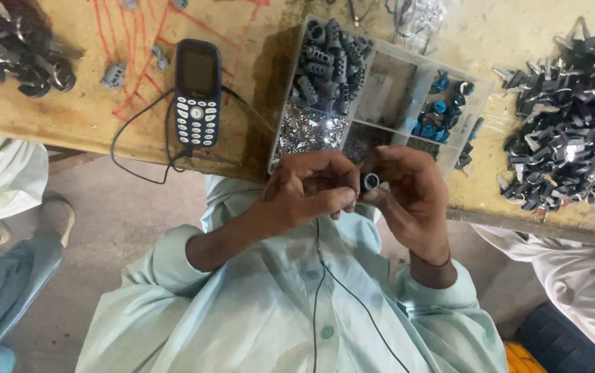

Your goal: The person sits at a workbench and assembles small electrical components by hand, taking plastic and metal parts from a compartmented parts box, fitting them together, and placing finished pieces aside. The person repeats this assembly cycle with different parts throughout the episode.

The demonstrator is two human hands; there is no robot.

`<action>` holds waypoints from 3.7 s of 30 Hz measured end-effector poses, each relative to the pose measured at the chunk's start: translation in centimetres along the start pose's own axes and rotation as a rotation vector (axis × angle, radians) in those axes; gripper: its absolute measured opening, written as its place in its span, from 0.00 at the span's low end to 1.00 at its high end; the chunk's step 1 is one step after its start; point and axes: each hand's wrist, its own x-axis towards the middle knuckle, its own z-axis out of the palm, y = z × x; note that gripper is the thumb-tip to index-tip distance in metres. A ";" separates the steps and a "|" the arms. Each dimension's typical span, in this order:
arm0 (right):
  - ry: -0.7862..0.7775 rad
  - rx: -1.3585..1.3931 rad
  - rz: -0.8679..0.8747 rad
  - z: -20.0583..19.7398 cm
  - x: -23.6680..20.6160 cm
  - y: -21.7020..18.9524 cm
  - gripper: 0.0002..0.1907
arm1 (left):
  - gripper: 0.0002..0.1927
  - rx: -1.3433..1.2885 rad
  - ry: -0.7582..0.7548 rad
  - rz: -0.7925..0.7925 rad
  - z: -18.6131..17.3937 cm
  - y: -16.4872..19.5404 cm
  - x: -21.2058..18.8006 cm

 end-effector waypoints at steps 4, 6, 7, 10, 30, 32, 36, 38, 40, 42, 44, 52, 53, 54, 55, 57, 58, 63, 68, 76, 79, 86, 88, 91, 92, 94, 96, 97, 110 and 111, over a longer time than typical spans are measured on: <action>0.026 -0.148 -0.175 0.1 -1.6 0.4 0.17 | 0.08 -0.033 0.020 -0.023 0.7 -0.6 0.6; 0.102 -0.441 -0.258 0.5 -1.6 0.1 0.18 | 0.09 0.048 0.143 -0.066 1.2 -0.6 0.6; 0.137 -0.585 -0.298 0.6 -1.6 -0.2 0.18 | 0.09 0.126 0.163 -0.063 1.3 -0.5 0.5; 0.166 -0.807 -0.434 1.0 -1.5 -0.9 0.19 | 0.09 0.272 0.219 -0.051 1.8 -0.3 0.0; 0.169 -0.987 -0.499 1.4 -2.0 -2.4 0.16 | 0.05 0.603 0.261 0.300 3.9 -0.1 -0.6; 0.238 -0.951 -0.450 2.3 -1.7 -2.9 0.16 | 0.13 0.487 0.177 0.361 4.2 -0.4 -0.4; 0.050 -0.613 -0.055 0.9 -0.7 -5.0 0.19 | 0.11 0.551 0.196 0.307 3.4 -0.5 -0.4; 0.073 -0.700 -0.015 -1.1 0.6 -5.6 0.14 | 0.10 0.611 0.174 0.368 2.7 -0.3 -0.7; 0.329 -1.079 -0.165 -3.3 3.2 -4.4 0.06 | 0.09 0.628 0.112 0.409 2.1 -0.2 -0.7; 0.423 -1.328 -0.236 -5.3 5.5 -2.3 0.03 | 0.08 0.589 0.001 0.415 1.8 -0.3 -0.5; 0.370 -1.417 -0.336 -7.1 6.9 -0.3 0.03 | 0.08 0.652 -0.067 0.465 1.8 -0.6 -0.1; 0.394 -1.429 -0.383 -8.3 6.6 2.5 0.05 | 0.08 0.625 -0.104 0.441 1.6 -1.6 1.1; 0.390 -1.438 -0.394 -8.3 6.7 2.0 0.07 | 0.08 0.665 -0.129 0.476 1.6 -1.7 1.1; 0.408 -1.382 -0.355 -8.0 6.6 1.5 0.07 | 0.08 0.705 -0.147 0.513 1.5 -1.7 1.1; 0.418 -1.322 -0.319 -7.7 6.2 0.9 0.08 | 0.09 0.721 -0.151 0.521 1.4 -1.7 1.1; 0.395 -1.030 -0.211 -6.6 4.8 -0.2 0.07 | 0.10 0.758 -0.131 0.535 1.2 -1.7 1.2; 0.364 -0.802 -0.126 -6.0 3.5 -0.8 0.06 | 0.11 0.821 -0.103 0.585 1.2 -1.7 1.2; 0.044 -0.154 0.102 -2.4 -2.3 -1.6 0.19 | 0.14 1.251 -0.077 0.728 1.0 -1.5 1.1; -0.060 -0.063 0.125 -2.7 -3.3 -1.5 0.11 | 0.09 1.342 -0.168 0.865 0.7 -0.4 1.0; 0.081 0.072 0.202 -2.1 -3.0 -0.4 0.06 | 0.08 1.473 -0.181 0.962 0.5 0.4 1.1; 0.089 0.091 0.164 -2.3 -3.0 0.3 0.05 | 0.07 1.477 -0.209 0.969 0.3 0.1 1.1; -0.217 0.204 0.303 -3.2 -1.7 0.8 0.16 | 0.18 1.172 -0.222 0.825 0.3 -0.9 1.3; -0.277 0.343 0.301 -2.1 -1.2 0.2 0.14 | 0.19 0.916 -0.143 0.626 1.2 -1.4 1.2; -0.195 0.529 0.313 -0.6 -1.0 -1.0 0.15 | 0.17 0.683 0.003 0.354 2.7 -2.3 0.8; -0.194 0.438 0.357 -0.8 -1.3 -1.5 0.15 | 0.17 0.719 0.015 0.378 3.0 -2.4 0.8; -0.205 0.261 0.461 -2.4 -2.2 -2.0 0.16 | 0.17 0.802 0.021 0.456 3.3 -2.5 1.0; 0.193 -0.535 -0.002 -5.2 -3.5 -1.7 0.06 | 0.17 0.893 0.027 0.579 3.3 -2.3 1.4; 0.364 -0.909 0.013 -6.5 -3.7 -0.9 0.13 | 0.17 0.901 0.046 0.615 3.2 -2.1 1.7; 0.576 0.137 -0.338 -0.8 -3.4 0.6 0.13 | 0.21 1.003 -0.028 0.749 3.4 -2.0 2.1; 0.590 0.022 -0.399 0.6 -3.3 1.9 0.16 | 0.22 1.034 -0.021 0.768 3.5 -2.0 2.0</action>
